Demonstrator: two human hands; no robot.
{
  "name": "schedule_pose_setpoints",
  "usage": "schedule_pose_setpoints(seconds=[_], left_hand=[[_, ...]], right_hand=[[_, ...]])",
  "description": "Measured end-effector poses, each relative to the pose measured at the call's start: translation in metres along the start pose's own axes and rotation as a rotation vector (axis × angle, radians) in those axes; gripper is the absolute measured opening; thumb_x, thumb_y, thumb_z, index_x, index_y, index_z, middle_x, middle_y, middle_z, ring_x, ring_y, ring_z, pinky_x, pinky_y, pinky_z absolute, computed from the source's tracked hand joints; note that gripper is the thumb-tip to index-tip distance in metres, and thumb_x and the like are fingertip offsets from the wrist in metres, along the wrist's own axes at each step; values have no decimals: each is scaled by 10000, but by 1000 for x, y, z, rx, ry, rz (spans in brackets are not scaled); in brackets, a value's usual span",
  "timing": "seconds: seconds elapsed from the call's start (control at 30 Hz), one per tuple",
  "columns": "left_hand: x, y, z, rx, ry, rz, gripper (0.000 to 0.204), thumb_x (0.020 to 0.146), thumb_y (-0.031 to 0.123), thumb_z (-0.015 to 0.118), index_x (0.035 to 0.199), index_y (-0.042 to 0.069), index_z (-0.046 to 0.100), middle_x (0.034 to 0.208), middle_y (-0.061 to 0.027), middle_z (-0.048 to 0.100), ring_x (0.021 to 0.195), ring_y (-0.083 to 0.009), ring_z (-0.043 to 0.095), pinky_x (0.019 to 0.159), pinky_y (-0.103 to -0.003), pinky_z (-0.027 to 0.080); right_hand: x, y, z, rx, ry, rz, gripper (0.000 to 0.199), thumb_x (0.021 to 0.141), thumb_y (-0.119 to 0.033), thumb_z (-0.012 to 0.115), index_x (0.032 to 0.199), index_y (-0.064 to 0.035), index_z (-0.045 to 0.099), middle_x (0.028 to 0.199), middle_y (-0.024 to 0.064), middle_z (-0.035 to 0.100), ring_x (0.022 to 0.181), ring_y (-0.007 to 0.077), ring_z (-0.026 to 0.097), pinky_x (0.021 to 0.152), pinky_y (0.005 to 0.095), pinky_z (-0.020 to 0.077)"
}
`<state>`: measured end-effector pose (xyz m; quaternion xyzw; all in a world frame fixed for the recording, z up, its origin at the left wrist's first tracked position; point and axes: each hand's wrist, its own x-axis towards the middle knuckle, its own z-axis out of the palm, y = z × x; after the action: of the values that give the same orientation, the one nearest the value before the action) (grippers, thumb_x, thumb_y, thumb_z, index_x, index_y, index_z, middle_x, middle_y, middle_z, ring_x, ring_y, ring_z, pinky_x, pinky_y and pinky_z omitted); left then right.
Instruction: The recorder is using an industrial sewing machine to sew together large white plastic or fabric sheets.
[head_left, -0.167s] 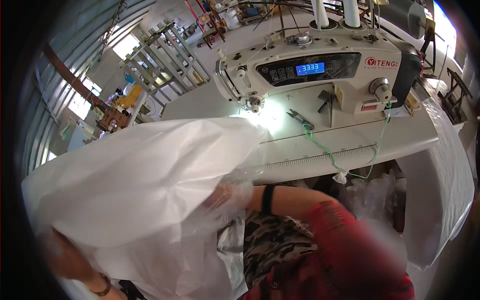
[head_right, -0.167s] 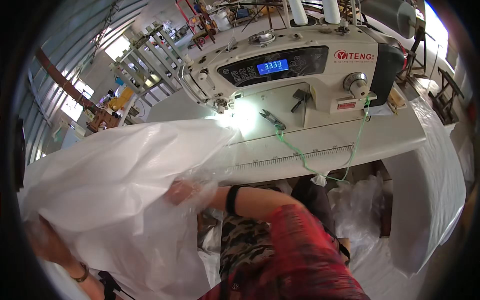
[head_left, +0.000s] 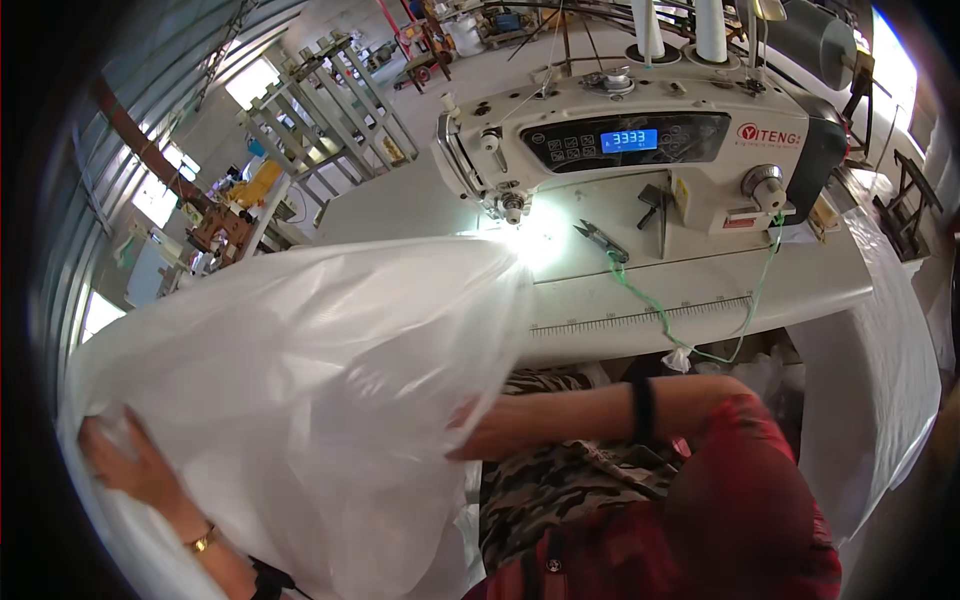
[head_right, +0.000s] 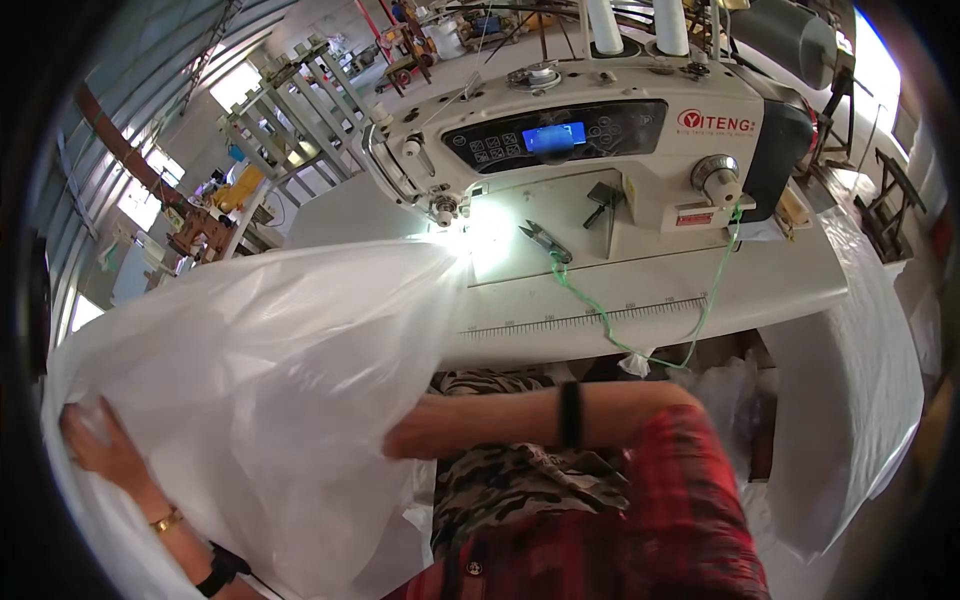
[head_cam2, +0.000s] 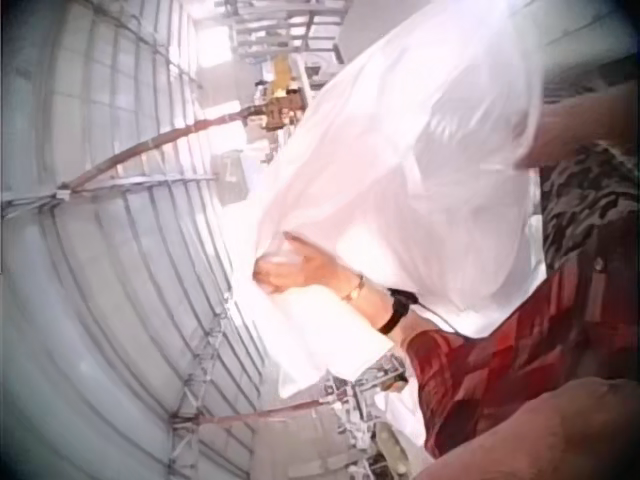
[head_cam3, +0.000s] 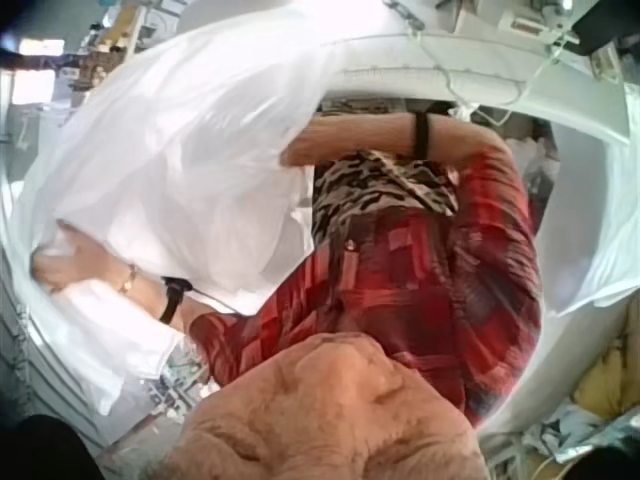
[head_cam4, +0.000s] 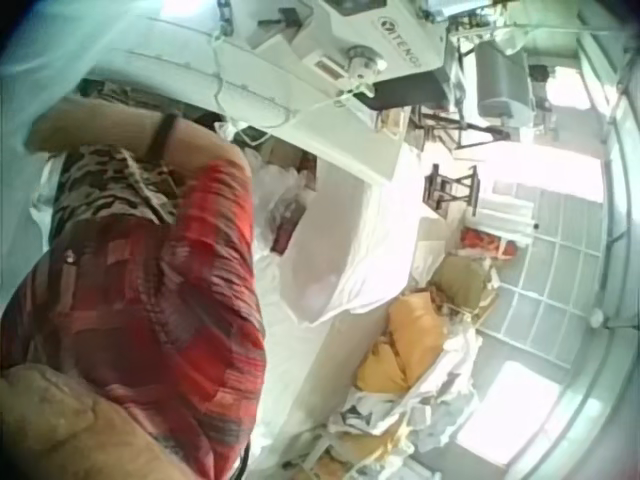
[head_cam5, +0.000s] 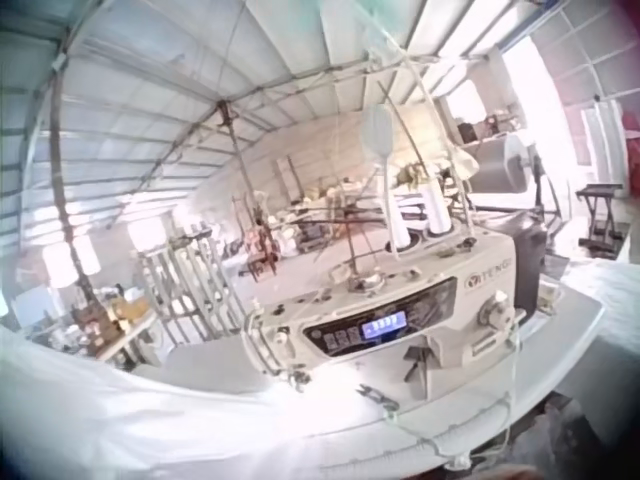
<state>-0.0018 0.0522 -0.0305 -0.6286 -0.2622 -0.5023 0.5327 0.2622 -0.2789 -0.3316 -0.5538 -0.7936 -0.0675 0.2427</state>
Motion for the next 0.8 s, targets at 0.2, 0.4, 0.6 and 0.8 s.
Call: schedule_pose_setpoints(seconds=[0.2, 0.4, 0.6, 0.8], left_hand=[[-181, 36, 96, -53, -809, 56, 532, 947, 328, 609, 1428, 163, 455, 1545, -91, 356, 1442, -282, 316, 1117, -585, 251], [-158, 144, 15, -694, -1149, -41, 241, 932, 217, 605, 1031, 19, 700, 1008, -183, 713, 973, -354, 666, 908, -396, 493], [-131, 290, -92, -1441, -825, 130, 454, 945, 268, 627, 1295, -16, 571, 1361, -190, 562, 1295, -339, 501, 1088, -463, 360], [-165, 320, -80, -1208, -978, 176, 625, 906, 389, 650, 1390, 24, 498, 1487, -161, 443, 1437, -302, 330, 1175, -531, 150]], right_hand=[[-61, -25, -9, 22, -120, 92, 118, 786, -153, 608, 882, -87, 625, 966, 16, 661, 1026, 217, 620, 919, 393, 442], [-53, -24, 27, -62, -124, 172, 80, 746, -147, 626, 684, -97, 631, 711, 50, 645, 740, 225, 667, 685, 374, 490], [-38, -46, -5, 59, -246, 200, 90, 737, -146, 622, 663, -95, 616, 684, 57, 628, 722, 222, 663, 693, 369, 494], [-119, -80, -78, 79, -172, 304, 73, 702, -134, 623, 747, -90, 586, 732, 60, 591, 750, 225, 619, 792, 352, 470]])
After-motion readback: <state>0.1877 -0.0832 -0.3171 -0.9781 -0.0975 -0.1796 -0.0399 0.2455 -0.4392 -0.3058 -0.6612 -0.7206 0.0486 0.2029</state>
